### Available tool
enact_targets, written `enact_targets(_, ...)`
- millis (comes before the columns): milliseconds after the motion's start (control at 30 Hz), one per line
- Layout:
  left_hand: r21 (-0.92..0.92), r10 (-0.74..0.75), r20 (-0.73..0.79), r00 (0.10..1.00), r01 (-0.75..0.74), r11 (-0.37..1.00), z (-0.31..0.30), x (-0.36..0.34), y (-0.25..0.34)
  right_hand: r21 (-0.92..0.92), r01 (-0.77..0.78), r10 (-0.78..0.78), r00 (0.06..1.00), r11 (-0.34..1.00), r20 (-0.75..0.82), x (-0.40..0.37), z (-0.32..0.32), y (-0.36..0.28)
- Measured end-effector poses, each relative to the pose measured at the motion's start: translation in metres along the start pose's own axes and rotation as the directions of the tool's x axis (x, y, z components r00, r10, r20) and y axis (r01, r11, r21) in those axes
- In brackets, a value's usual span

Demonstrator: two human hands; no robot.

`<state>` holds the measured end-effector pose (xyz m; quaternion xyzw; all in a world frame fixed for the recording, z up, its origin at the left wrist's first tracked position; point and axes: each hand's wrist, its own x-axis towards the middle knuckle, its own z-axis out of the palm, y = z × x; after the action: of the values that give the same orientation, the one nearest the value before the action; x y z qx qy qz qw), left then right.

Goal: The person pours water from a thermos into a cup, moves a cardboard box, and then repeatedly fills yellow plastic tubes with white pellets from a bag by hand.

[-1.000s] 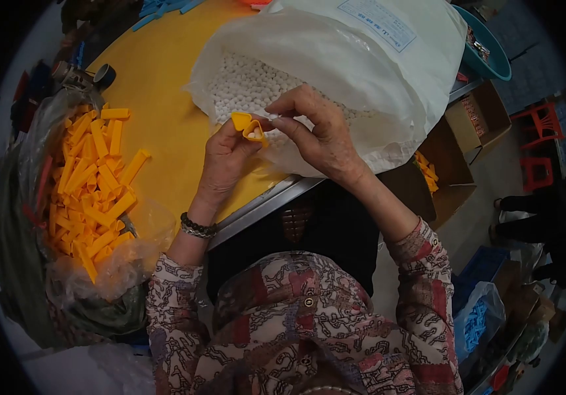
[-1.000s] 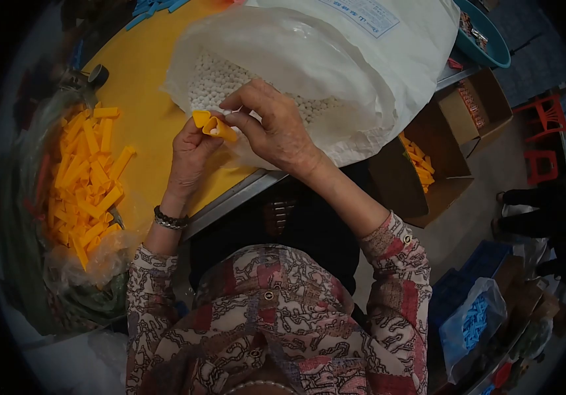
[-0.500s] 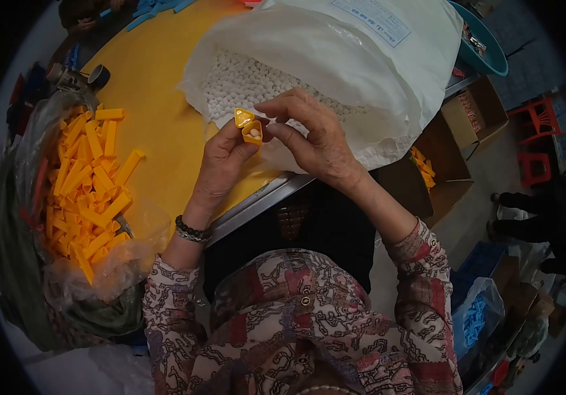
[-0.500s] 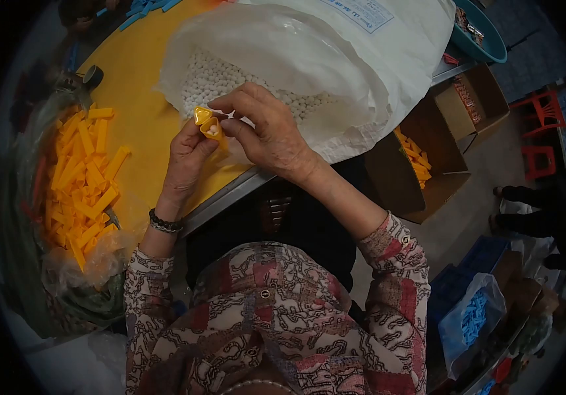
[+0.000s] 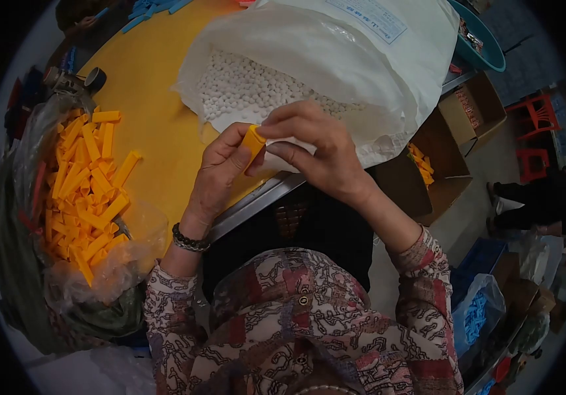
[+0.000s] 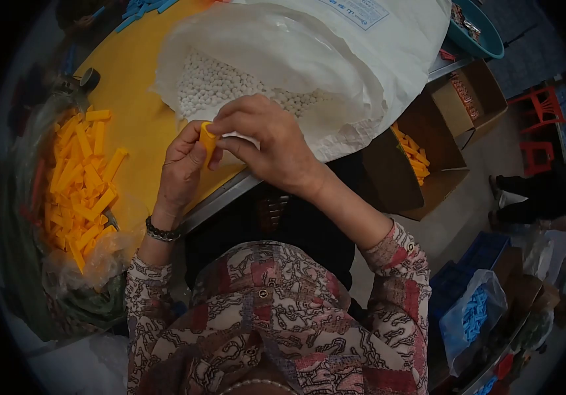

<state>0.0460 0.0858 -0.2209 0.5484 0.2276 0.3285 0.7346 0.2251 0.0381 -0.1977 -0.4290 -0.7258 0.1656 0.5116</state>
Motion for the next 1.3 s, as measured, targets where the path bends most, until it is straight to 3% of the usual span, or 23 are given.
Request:
enact_targets(33,-0.017,0.019,-0.001,1.0,-0.019,1.0,0.004,0.0,0.001,-0.002,-0.002,0.002,1.0,1.0,0.0,-0.002,-0.002,-0.007)
enact_targets(100,0.012,0.006,-0.004,1.0,-0.006,1.0,0.016,-0.002,0.011,-0.213,0.042,-0.042,0.999,0.976,0.004,-0.008,-0.004,-0.018)
enact_targets(200,0.095,-0.001,-0.035,0.999,0.004,0.996,0.029,-0.002,0.017,-0.384,0.053,-0.067,0.997,0.922,-0.024,-0.014,-0.006,-0.025)
enact_targets(333,0.143,-0.044,-0.083,0.996,0.055,0.988,0.034,-0.003,0.013,-0.367,0.021,-0.012,1.0,0.93,0.026,-0.02,-0.011,-0.019)
enact_targets(400,0.147,0.009,-0.109,0.994,0.007,0.989,0.037,-0.001,0.015,0.159,-0.127,0.146,0.983,0.979,-0.112,-0.021,-0.009,-0.016)
enact_targets(500,0.128,0.035,-0.098,0.995,-0.022,0.992,0.043,0.0,0.011,0.198,-0.222,0.248,0.962,0.955,-0.117,-0.019,-0.017,-0.024)
enact_targets(600,0.093,0.001,-0.067,0.998,0.005,0.996,0.062,-0.003,0.008,0.139,-0.112,0.134,0.978,0.984,-0.162,-0.029,-0.015,-0.017)
enact_targets(667,0.097,-0.011,-0.109,0.994,0.021,0.995,0.062,-0.01,0.016,0.182,-0.231,0.259,0.954,0.956,-0.152,-0.039,-0.029,-0.025)
enact_targets(733,0.617,0.185,0.0,0.983,-0.146,0.773,0.053,-0.019,0.032,0.339,-0.281,0.388,0.869,0.898,-0.307,-0.05,-0.051,-0.037)
enact_targets(767,0.591,0.12,-0.118,0.986,-0.028,0.806,0.035,-0.024,0.037,0.262,-0.297,0.381,0.843,0.918,-0.379,-0.06,-0.07,-0.032)
enact_targets(800,0.691,0.136,-0.239,0.961,0.07,0.719,0.012,-0.03,0.04,0.175,-0.32,0.365,0.811,0.931,-0.458,-0.072,-0.092,-0.024)
enact_targets(867,0.844,0.239,-0.38,0.894,0.229,0.484,-0.043,-0.042,0.045,0.252,-0.426,0.488,0.657,0.869,-0.574,-0.098,-0.133,-0.009)
enact_targets(933,0.929,0.373,-0.37,0.851,0.332,0.165,-0.108,-0.056,0.041,0.029,-0.61,0.485,0.599,0.792,-0.637,-0.144,-0.182,0.021)
enact_targets(967,0.928,0.426,-0.334,0.841,0.373,-0.007,-0.135,-0.063,0.038,0.017,-0.614,0.479,0.598,0.789,-0.642,-0.176,-0.212,0.046)
enact_targets(1000,0.932,0.424,-0.33,0.844,0.361,0.007,-0.147,-0.069,0.04,-0.056,-0.672,0.472,0.574,0.738,-0.669,-0.212,-0.24,0.073)
enact_targets(1067,0.862,0.391,-0.333,0.858,0.445,-0.242,-0.164,-0.07,0.038,-0.147,-0.731,0.441,0.546,0.666,-0.712,-0.25,-0.252,0.092)
enact_targets(1133,0.857,0.343,-0.366,0.865,0.457,-0.238,-0.175,-0.068,0.036,-0.272,-0.809,0.307,0.476,0.521,-0.824,-0.26,-0.249,0.093)
enact_targets(1200,0.846,0.292,-0.4,0.869,0.472,-0.248,-0.169,-0.059,0.037,-0.273,-0.818,0.292,0.46,0.506,-0.838,-0.237,-0.23,0.07)
enact_targets(1267,0.737,0.096,-0.641,0.761,0.646,-0.201,-0.158,-0.051,0.05,-0.242,-0.706,0.292,0.545,0.666,-0.786,-0.202,-0.202,0.045)
enact_targets(1300,0.745,0.092,-0.632,0.77,0.636,-0.204,-0.155,-0.051,0.046,-0.331,-0.628,0.233,0.645,0.704,-0.728,-0.178,-0.186,0.029)
